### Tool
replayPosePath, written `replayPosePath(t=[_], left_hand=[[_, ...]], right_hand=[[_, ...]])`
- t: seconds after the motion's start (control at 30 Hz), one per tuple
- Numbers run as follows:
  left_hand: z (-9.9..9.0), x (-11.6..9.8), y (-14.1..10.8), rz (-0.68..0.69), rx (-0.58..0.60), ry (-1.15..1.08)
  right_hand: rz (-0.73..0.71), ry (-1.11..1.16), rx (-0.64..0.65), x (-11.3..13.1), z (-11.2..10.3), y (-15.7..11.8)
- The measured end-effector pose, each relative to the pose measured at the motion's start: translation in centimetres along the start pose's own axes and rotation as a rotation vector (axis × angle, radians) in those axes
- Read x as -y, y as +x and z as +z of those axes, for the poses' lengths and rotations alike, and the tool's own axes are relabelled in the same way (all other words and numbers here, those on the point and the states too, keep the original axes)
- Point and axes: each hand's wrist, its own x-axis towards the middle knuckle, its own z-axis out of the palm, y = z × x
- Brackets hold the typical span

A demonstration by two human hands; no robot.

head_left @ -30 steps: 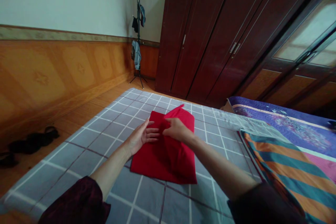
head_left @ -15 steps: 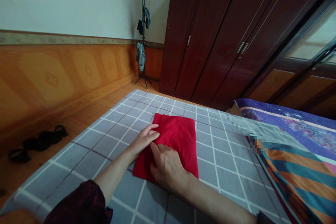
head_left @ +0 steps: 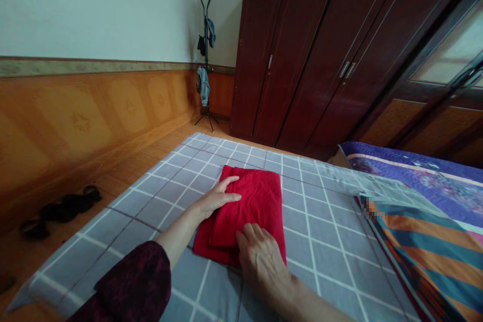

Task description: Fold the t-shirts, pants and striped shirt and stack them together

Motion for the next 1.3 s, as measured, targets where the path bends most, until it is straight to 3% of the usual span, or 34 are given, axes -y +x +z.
replayPosePath(t=[0.2,0.37,0.53,0.73,1.03,1.3], left_hand=[[0.9,0.2,3.2,0.021,-0.022,0.009],[0.4,0.0,3.1,0.114,-0.039,-0.003],[-0.5,0.3,2.8,0.078,-0.118,0.135],[-0.6,0.8,2.7,0.178,-0.118,0.282],[-1.4,0.8,3.1,0.148,-0.153,0.103],[-2.1,1.4,5.0,0.229,-0.251,0.072]], right_hand=[[-0.044,0.070,-0.084,0.6,-0.3,-0.2],[-0.054,0.129,-0.143,0.5,0.1,-0.1],[-0.061,0.099,-0.161,0.7,1.1,-0.1],[-0.068,0.128,-0.113,0.6,0.9,-0.3],[-0.069,0.195,0.054,0.6,0.3,-0.2],[-0.087,0.206,0.009,0.7,0.7,-0.3]])
